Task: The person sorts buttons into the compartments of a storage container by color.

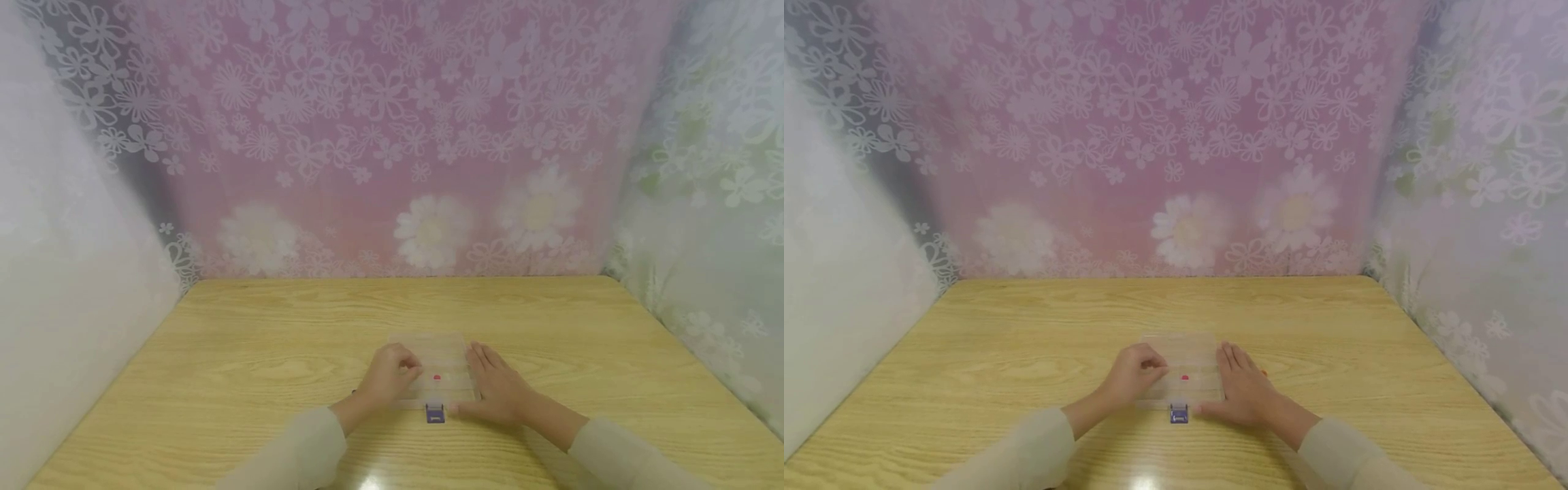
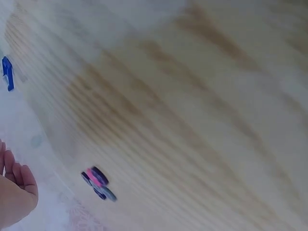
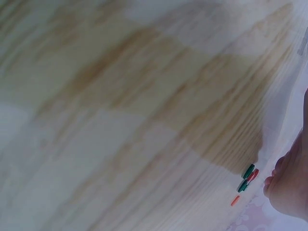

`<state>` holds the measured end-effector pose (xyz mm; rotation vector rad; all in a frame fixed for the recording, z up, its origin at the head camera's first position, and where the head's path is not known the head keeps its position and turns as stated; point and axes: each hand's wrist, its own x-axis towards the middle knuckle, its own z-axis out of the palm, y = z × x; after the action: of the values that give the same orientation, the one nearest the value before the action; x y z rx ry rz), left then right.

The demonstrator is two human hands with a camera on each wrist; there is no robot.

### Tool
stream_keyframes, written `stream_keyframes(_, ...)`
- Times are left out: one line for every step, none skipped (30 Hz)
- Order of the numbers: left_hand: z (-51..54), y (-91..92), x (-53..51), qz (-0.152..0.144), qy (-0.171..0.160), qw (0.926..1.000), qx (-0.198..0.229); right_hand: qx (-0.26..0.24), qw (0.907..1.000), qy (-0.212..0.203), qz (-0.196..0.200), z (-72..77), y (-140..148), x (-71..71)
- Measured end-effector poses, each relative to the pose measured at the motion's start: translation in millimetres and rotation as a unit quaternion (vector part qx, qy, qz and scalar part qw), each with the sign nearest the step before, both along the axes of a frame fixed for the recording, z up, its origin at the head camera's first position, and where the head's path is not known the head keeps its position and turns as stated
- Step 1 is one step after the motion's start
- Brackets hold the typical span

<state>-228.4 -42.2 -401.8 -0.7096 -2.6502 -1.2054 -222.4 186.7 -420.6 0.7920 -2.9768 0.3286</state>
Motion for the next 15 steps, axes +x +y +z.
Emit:
stream_keyframes(-0.3, -1.8, -0.1, 0.001, 0.000, 1.0000, 0.000, -0.001, 1.0000, 0.001, 0.000, -0.1, 0, 0.1)
stream_keyframes(-0.5, -3.7, 0.1, 0.001, 0.000, 1.0000, 0.002, -0.001, 1.0000, 0.003, -0.001, -0.2, 0, 0.1)
stream_keyframes(-0.9, -5.6, 0.2, 0.001, -0.001, 1.0000, 0.004, 0.000, 1.0000, 0.004, -0.001, -0.2, 0, 0.2)
stream_keyframes(-0.7, -7.6, 0.5, 0.000, -0.002, 1.0000, 0.005, 0.000, 1.0000, 0.005, -0.001, -0.4, 0, 0.0)
stream_keyframes(-0.4, -9.6, 1.1, -0.001, -0.005, 1.0000, 0.006, 0.001, 1.0000, 0.006, -0.001, -0.5, 0, 0.0)
stream_keyframes(0.0, -11.5, 1.7, -0.003, -0.005, 1.0000, 0.007, 0.002, 1.0000, 0.006, -0.002, -0.4, 0, 0.1)
stream_keyframes(0.4, -13.5, 2.2, -0.005, -0.005, 0.9999, 0.007, 0.003, 1.0000, 0.007, -0.001, -0.3, 0, 0.1)
stream_keyframes(1.1, -15.3, 2.8, -0.007, -0.005, 0.9999, 0.007, 0.004, 1.0000, 0.008, 0.000, -0.3, 0, 0.1)
stream_keyframes(1.5, -17.2, 3.5, -0.009, -0.006, 0.9999, 0.007, 0.004, 1.0000, 0.009, 0.002, -0.2, 0, 0.1)
stream_keyframes(2.1, -18.9, 4.1, -0.010, -0.009, 0.9999, 0.007, 0.005, 0.9999, 0.009, 0.002, -0.2, 0, 0.1)
stream_keyframes(2.2, -20.8, 4.5, -0.013, -0.009, 0.9999, 0.007, 0.005, 0.9999, 0.009, 0.003, 0.1, 0, 0.3)
stream_keyframes(2.1, -22.6, 4.6, -0.015, -0.009, 0.9998, 0.007, 0.005, 0.9999, 0.009, 0.004, 0.4, 0, 0.6)
stream_keyframes(1.8, -24.4, 4.5, -0.015, -0.011, 0.9998, 0.005, 0.004, 0.9999, 0.009, 0.005, 0.5, 0, 0.8)
stream_keyframes(1.2, -26.2, 4.4, -0.016, -0.011, 0.9998, 0.006, 0.004, 0.9999, 0.009, 0.006, 0.5, 0, 0.8)
stream_keyframes(0.4, -28.0, 4.2, -0.016, -0.012, 0.9998, 0.006, 0.003, 0.9999, 0.010, 0.008, 0.4, 0, 0.9)
